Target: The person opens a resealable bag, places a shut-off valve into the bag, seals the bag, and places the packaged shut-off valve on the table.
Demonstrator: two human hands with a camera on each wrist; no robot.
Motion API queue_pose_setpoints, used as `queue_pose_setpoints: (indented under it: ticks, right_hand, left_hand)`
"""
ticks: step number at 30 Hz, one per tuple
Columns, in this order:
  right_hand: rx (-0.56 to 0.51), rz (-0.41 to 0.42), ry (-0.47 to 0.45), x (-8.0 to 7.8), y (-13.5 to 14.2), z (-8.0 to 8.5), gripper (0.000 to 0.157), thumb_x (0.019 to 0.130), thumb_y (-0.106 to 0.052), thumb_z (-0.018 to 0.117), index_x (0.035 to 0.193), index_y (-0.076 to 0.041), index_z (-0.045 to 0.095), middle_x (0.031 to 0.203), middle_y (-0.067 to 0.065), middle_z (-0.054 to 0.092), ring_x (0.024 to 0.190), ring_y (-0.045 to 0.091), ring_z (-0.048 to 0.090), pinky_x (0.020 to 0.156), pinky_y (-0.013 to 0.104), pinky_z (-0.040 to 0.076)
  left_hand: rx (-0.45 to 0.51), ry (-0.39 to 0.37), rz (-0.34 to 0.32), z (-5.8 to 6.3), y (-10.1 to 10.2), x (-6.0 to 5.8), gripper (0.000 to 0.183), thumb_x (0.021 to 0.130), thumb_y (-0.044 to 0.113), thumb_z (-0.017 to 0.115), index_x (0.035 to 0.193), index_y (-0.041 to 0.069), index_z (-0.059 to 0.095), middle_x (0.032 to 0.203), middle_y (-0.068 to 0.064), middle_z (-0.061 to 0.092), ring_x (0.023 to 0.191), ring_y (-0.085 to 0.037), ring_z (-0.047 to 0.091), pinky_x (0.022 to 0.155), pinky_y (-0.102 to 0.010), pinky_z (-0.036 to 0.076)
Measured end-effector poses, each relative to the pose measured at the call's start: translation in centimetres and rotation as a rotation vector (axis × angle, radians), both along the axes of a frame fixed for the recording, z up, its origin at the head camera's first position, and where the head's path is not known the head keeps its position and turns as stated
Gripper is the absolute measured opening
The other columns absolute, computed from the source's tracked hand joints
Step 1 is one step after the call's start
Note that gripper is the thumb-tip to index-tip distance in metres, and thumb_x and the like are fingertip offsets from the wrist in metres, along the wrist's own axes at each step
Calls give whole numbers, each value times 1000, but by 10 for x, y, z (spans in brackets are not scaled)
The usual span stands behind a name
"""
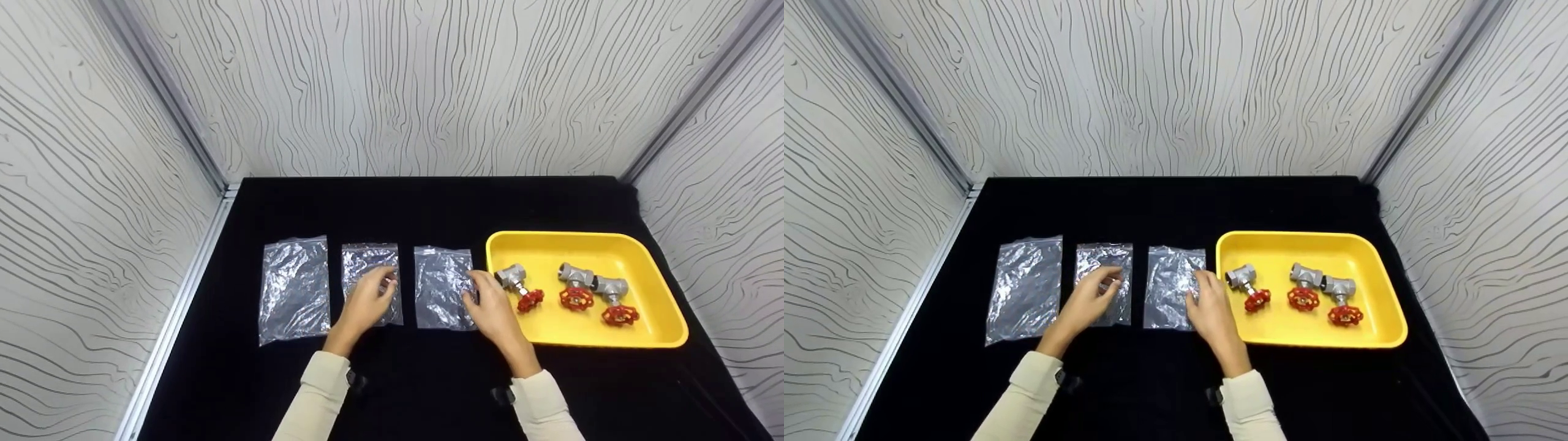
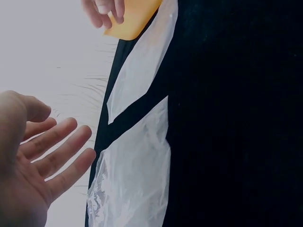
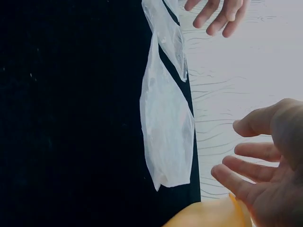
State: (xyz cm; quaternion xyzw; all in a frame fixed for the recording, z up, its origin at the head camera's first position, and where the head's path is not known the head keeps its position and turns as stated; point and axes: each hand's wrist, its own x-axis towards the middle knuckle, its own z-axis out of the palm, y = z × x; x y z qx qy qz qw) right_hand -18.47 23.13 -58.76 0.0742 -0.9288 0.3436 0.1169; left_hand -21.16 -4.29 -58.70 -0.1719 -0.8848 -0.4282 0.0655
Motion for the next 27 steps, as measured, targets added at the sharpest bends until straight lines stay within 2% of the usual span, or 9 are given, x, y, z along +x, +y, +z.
queue_pose_setpoints:
  ticks: [5, 9, 11, 16, 19, 27]
  right_hand:
    - [10, -4, 13, -1, -9, -3, 45, 92, -1, 75, 134, 10, 63, 139, 30, 62, 131, 49, 59, 117, 61, 46]
    - [12, -24, -12, -1, -16, -7, 47, 91, -2, 75, 134, 12, 61, 143, 33, 58, 132, 52, 56, 118, 63, 44]
    - [6, -35, -27, -1, -19, -9, 48, 91, -2, 75, 134, 13, 60, 145, 35, 55, 135, 54, 54, 119, 63, 43]
    - [-4, -68, -83, -1, -23, -15, 51, 92, -4, 74, 137, 14, 57, 155, 40, 45, 142, 57, 47, 123, 65, 38]
    - [4, -93, -113, -1, -24, -19, 51, 92, -5, 74, 136, 16, 56, 155, 43, 41, 142, 60, 45, 123, 65, 37]
    - [15, -157, -151, -2, -25, -27, 51, 94, -5, 70, 136, 19, 54, 147, 45, 49, 137, 60, 50, 121, 64, 40]
  left_hand:
    - [29, -15, -20, -4, 8, 2, 27, 103, 5, 63, 128, -4, 69, 111, -12, 75, 99, -24, 73, 86, -33, 64]
    - [55, -56, -39, -7, 15, 4, 29, 101, 1, 62, 128, -7, 67, 109, -13, 74, 97, -23, 72, 83, -28, 63]
    - [56, -51, -41, -9, 17, 4, 28, 100, -1, 63, 127, -9, 67, 108, -14, 74, 94, -22, 71, 81, -27, 63]
    - [68, -49, -49, -14, 23, 5, 29, 97, -6, 63, 125, -13, 64, 106, -18, 72, 90, -22, 70, 80, -27, 63]
    - [57, -83, -47, -16, 26, 6, 31, 97, -5, 63, 127, -14, 63, 108, -19, 71, 91, -22, 69, 81, -28, 63]
    - [-4, -170, -42, -21, 30, 9, 35, 98, -1, 63, 131, -13, 60, 113, -24, 72, 91, -23, 69, 82, -36, 63]
